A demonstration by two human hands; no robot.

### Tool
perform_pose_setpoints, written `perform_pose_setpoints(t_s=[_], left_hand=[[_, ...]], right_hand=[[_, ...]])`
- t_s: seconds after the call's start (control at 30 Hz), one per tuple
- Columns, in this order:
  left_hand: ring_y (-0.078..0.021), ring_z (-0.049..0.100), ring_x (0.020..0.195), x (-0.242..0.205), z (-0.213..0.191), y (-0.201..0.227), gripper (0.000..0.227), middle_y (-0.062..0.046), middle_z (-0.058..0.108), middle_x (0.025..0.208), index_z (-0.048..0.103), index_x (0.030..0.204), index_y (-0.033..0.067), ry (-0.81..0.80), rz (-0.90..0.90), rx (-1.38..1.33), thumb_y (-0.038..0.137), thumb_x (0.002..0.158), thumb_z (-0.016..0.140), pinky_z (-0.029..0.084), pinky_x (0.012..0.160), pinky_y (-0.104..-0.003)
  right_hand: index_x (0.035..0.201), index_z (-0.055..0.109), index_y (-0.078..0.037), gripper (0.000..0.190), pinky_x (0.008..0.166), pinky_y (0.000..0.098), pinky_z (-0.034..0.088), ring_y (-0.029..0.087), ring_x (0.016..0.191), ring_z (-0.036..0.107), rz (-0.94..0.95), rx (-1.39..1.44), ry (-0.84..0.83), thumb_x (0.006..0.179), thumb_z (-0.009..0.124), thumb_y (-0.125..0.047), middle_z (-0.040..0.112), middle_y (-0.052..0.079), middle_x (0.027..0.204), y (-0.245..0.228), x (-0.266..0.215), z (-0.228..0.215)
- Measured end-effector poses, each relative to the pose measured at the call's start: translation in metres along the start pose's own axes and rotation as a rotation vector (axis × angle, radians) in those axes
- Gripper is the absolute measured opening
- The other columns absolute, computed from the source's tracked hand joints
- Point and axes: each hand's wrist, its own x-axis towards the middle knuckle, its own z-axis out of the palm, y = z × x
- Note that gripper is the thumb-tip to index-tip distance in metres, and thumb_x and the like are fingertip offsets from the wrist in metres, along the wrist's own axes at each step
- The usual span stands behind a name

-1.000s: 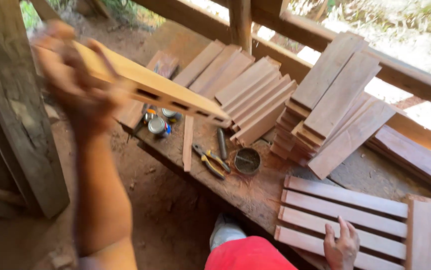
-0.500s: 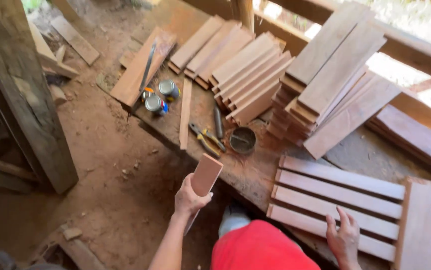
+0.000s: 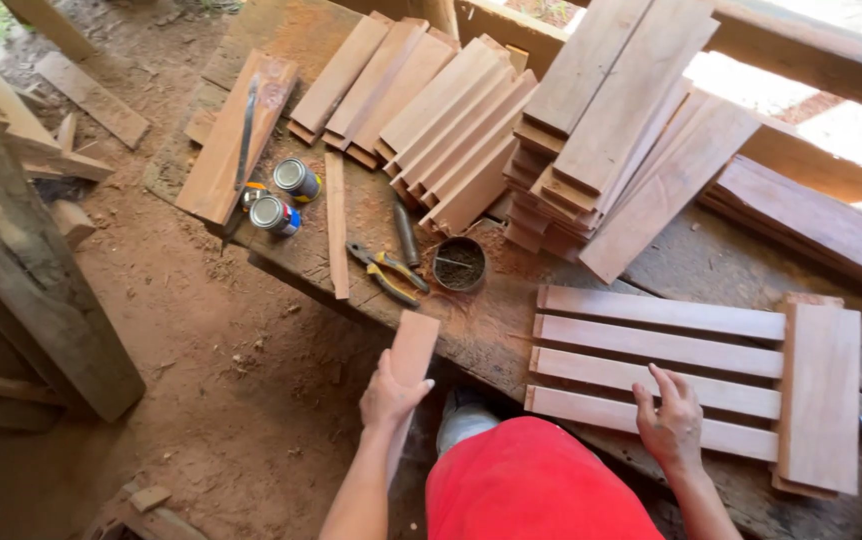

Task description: The person applies glue to the ends of wooden slats with a small brush and fits them between two cross pieces on a workbench, building a slatted panel. They align the slats by hand, tap them with a hammer, and use a chisel-like tool to adjust the joints as the panel takes shape.

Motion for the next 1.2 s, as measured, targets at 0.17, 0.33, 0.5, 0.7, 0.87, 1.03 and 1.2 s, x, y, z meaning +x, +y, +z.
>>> perform_pose_setpoints(t_s=[0.17,0.33,0.5,0.7,0.87,1.03,1.2], left_hand=[[-0.0366,0.07,0.107,0.005,0.011,-0.022,0.108,-0.016,0.066,0.129,0.029,0.154,0.0213,0.161,0.07,-0.078,0.059,0.067,0.08,0.057,0.088,-0.046],[-0.034,0.063,0.122,-0.003,0.008,-0.021,0.105,-0.01,0.059,0.143,0.035,0.155,0.0203,0.18,0.033,-0.094,0.054,0.067,0.082,0.051,0.098,-0.044],[-0.0349,0.061,0.126,-0.004,-0.008,-0.011,0.111,-0.013,0.056,0.145,0.026,0.161,0.0235,-0.014,-0.033,-0.003,0.057,0.068,0.077,0.051,0.101,-0.045],[-0.0383,0.069,0.111,0.009,0.004,-0.02,0.111,-0.016,0.069,0.129,0.029,0.159,0.0248,-0.019,-0.048,-0.116,0.057,0.065,0.079,0.054,0.093,-0.046],[-0.0376,0.064,0.12,-0.012,-0.024,0.022,0.123,-0.017,0.06,0.14,0.024,0.161,0.021,-0.021,0.012,0.022,0.064,0.061,0.082,0.053,0.098,-0.046],[-0.0447,0.051,0.134,0.004,0.012,0.037,0.14,-0.032,0.041,0.152,0.015,0.16,0.0023,-0.108,0.169,-0.178,0.061,0.058,0.089,0.046,0.109,-0.049],[-0.0527,0.055,0.123,-0.005,0.038,0.098,0.126,-0.039,0.034,0.148,0.008,0.164,0.0099,-0.173,0.354,0.04,0.04,0.067,0.082,0.051,0.1,-0.051]], right_hand=[[0.126,0.071,0.0,0.039,0.082,0.0427,0.054,0.036,0.096,0.065,0.113,0.002,0.001,0.092,0.074,-0.017,0.066,0.021,0.12,0.01,-0.016,-0.006],[0.128,0.071,-0.002,0.04,0.087,0.043,0.054,0.036,0.1,0.065,0.164,-0.026,0.007,0.092,0.074,-0.018,0.066,0.02,0.121,0.014,-0.03,-0.01],[0.126,0.07,-0.001,0.04,0.088,0.044,0.054,0.039,0.102,0.065,0.132,0.015,0.039,0.089,0.075,-0.016,0.066,0.021,0.12,0.016,-0.033,-0.005],[0.126,0.069,-0.003,0.044,0.09,0.0434,0.054,0.037,0.102,0.065,0.106,0.022,0.007,0.087,0.076,-0.021,0.066,0.019,0.119,0.003,-0.028,-0.003],[0.131,0.065,-0.008,0.058,0.096,0.0415,0.052,0.03,0.109,0.064,-0.012,-0.033,-0.165,0.082,0.077,-0.036,0.066,0.012,0.125,0.002,-0.033,0.005],[0.14,0.058,-0.021,0.07,0.1,0.0392,0.047,0.025,0.117,0.061,-0.091,-0.168,-0.35,0.079,0.074,-0.05,0.063,0.002,0.132,-0.001,-0.048,0.018],[0.142,0.051,-0.021,0.071,0.106,0.0439,0.043,0.028,0.13,0.049,-0.08,-0.217,-0.526,0.079,0.073,-0.044,0.053,0.004,0.142,0.011,-0.061,0.044]])
